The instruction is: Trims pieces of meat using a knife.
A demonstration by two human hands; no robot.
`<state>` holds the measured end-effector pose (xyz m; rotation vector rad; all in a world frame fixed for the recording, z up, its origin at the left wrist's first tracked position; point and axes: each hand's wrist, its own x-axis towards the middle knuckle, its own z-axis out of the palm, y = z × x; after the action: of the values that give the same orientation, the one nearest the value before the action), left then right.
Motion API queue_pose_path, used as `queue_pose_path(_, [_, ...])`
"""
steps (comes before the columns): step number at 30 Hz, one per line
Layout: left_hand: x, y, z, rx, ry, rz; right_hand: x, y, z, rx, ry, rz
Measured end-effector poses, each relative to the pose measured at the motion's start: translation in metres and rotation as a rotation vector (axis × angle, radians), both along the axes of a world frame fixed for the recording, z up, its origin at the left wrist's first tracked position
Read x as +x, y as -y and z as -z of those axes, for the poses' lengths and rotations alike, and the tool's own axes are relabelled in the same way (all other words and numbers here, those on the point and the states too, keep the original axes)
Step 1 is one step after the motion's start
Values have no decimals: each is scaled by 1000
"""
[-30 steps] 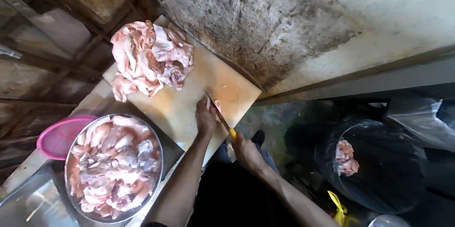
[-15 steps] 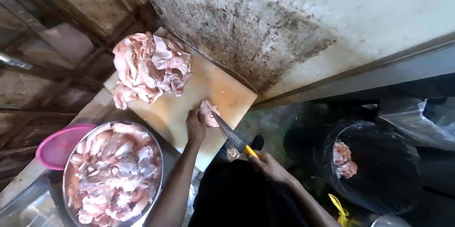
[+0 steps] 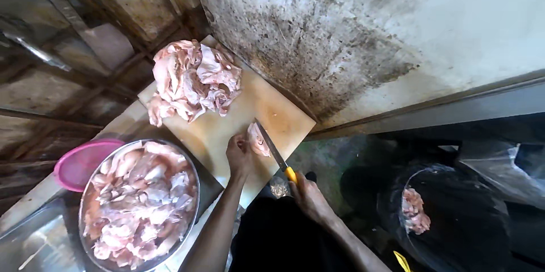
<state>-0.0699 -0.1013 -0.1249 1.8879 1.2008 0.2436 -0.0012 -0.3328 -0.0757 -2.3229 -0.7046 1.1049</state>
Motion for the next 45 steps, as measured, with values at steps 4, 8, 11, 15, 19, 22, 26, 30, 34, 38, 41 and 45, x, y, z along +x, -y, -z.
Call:
queue_pose_path(4, [14,1,-8,29,-9,23,-1,-26,2,-66,21,-49])
queue_pose_path(8, [21,4,-5,48,-9,16,-1,-39,4,-145,37,-102])
queue_pose_path(11, [22,6,-2,67,10,17,-1,-31,10,-162,72,-110])
queue_pose_path(15, [21,5,4,106,-9,20,-2,-12,15,-207,99,-144])
queue_pose_path(19, [21,6,4,116,-19,15,-1,0,20,-196,198,-192])
queue_pose_path(22, [17,13,13,200,48,-1,2,0,15,-201,229,-217])
queue_pose_path(26, [15,22,20,211,119,-4,6,-9,9,-207,171,-217])
queue_pose_path(30, [14,26,24,216,120,-20,7,-9,-4,-256,151,-229])
queue_pose_path(34, [17,31,19,234,59,45,11,-8,-15,-325,193,-284])
queue_pose_path(38, [25,27,14,259,46,97,16,-46,-23,-395,130,-304])
queue_pose_path(41, [35,19,15,268,35,94,19,-70,-18,-393,150,-291])
queue_pose_path(45, [42,15,13,266,12,149,19,-39,-12,-361,161,-264])
